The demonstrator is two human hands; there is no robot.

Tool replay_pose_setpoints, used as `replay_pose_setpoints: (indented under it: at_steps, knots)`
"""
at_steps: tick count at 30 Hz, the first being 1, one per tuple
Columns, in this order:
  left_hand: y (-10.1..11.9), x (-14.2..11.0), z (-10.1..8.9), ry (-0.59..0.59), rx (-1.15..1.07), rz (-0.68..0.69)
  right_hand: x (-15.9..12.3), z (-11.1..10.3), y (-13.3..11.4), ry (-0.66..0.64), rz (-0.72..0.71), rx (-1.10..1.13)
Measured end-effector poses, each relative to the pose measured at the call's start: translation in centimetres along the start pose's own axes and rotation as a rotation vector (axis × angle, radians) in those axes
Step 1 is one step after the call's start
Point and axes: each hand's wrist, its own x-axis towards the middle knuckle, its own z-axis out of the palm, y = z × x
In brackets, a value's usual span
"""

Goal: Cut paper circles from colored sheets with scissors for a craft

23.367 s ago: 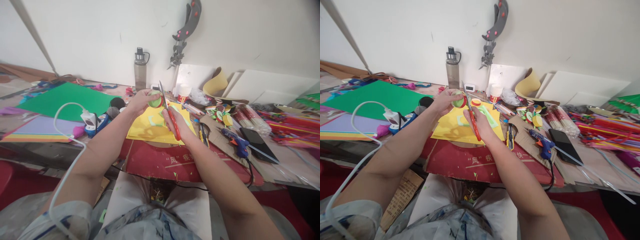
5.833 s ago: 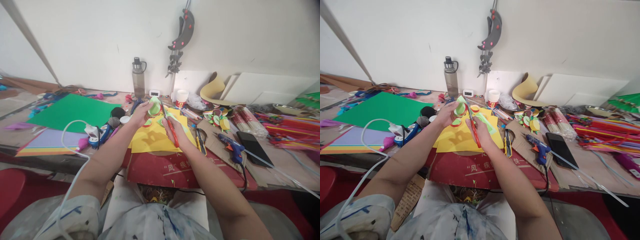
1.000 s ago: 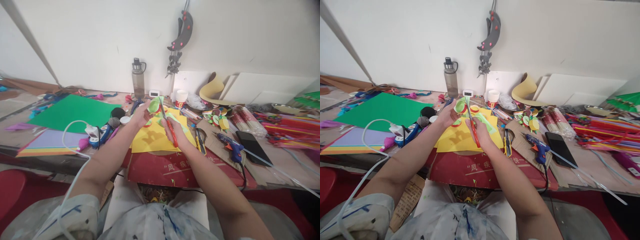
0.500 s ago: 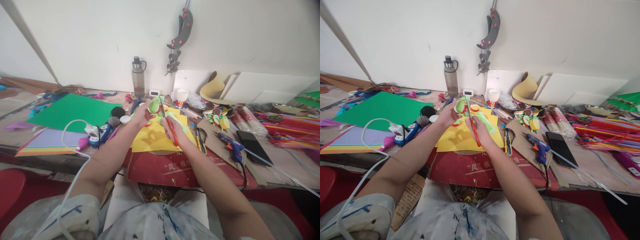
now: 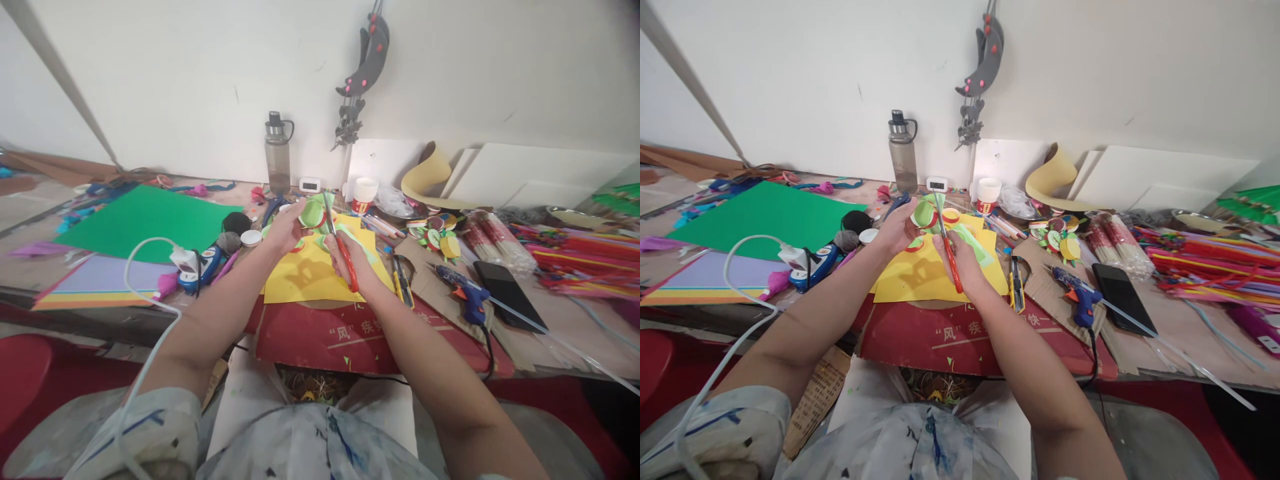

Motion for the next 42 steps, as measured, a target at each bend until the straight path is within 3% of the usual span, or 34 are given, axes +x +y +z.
replay_pose_setpoints:
  at_steps: [23,34,42]
  knots:
    - [0.5,0.6,-0.9,-0.011,0.062,0.042,-0.2,0.1,0.3,-0.025,0.021,0.015]
    - [0.4,0.2,0.3,0.04,-0.117,-0.016,-0.4,0.3,-0.6,0.008,0.053,0.03]
    - [-1.2,0.4,0.8,0.106,-0.254,-0.051,-0.5,0.1,-1.1,0.055,0.02,-0.026]
